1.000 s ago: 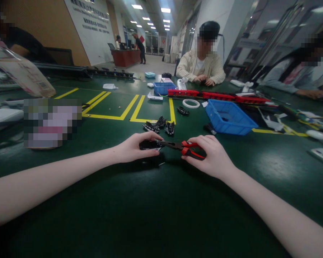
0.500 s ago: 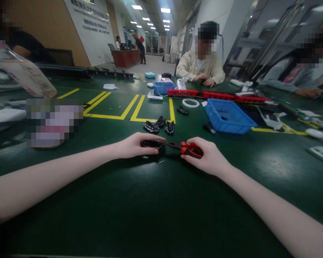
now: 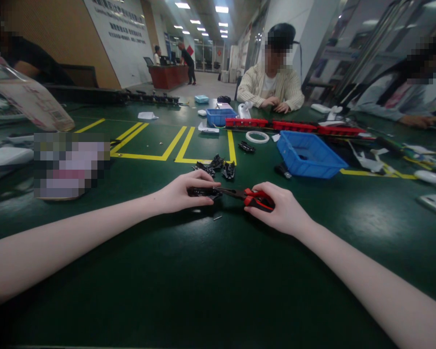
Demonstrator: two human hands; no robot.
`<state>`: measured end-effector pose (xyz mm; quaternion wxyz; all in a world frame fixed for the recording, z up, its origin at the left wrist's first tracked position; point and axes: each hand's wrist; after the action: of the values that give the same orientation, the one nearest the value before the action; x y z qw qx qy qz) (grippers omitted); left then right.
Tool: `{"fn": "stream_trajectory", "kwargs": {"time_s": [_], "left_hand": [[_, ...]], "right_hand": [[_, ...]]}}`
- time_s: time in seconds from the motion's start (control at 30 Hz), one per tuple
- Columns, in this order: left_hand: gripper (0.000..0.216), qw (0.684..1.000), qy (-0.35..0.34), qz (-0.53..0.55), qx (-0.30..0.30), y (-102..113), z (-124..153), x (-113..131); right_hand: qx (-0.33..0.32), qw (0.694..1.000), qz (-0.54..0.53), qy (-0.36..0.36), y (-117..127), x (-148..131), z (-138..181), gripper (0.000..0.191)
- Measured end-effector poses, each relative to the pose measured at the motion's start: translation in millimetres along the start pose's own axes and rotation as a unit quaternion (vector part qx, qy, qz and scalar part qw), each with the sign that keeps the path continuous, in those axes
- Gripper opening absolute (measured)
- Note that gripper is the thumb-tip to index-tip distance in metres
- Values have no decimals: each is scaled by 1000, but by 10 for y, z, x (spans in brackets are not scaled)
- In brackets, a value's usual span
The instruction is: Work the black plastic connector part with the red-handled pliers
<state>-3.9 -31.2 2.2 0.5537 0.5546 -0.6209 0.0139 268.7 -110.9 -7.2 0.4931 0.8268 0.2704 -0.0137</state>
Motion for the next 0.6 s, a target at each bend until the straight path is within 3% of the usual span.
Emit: {"fn": "stream_trajectory", "kwargs": {"time_s": [0.23,0.6], "left_hand": [[34,999,-4,44,-1,-1,4,-5],[16,998,-38,37,-22,-15,-15,-17]], "right_hand": [[-3,999,13,50,32,39,-20,34],[-22,999,21,36,25,18,-20,34]]}}
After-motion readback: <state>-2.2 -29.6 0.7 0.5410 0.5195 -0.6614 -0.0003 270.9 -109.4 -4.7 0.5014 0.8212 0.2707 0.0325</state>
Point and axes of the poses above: each hand's wrist, its own z-axis away from the middle knuckle, its own y-axis out of the back of the hand, x = y × z, and after that the axes turned 10 degrees about x, right-handed
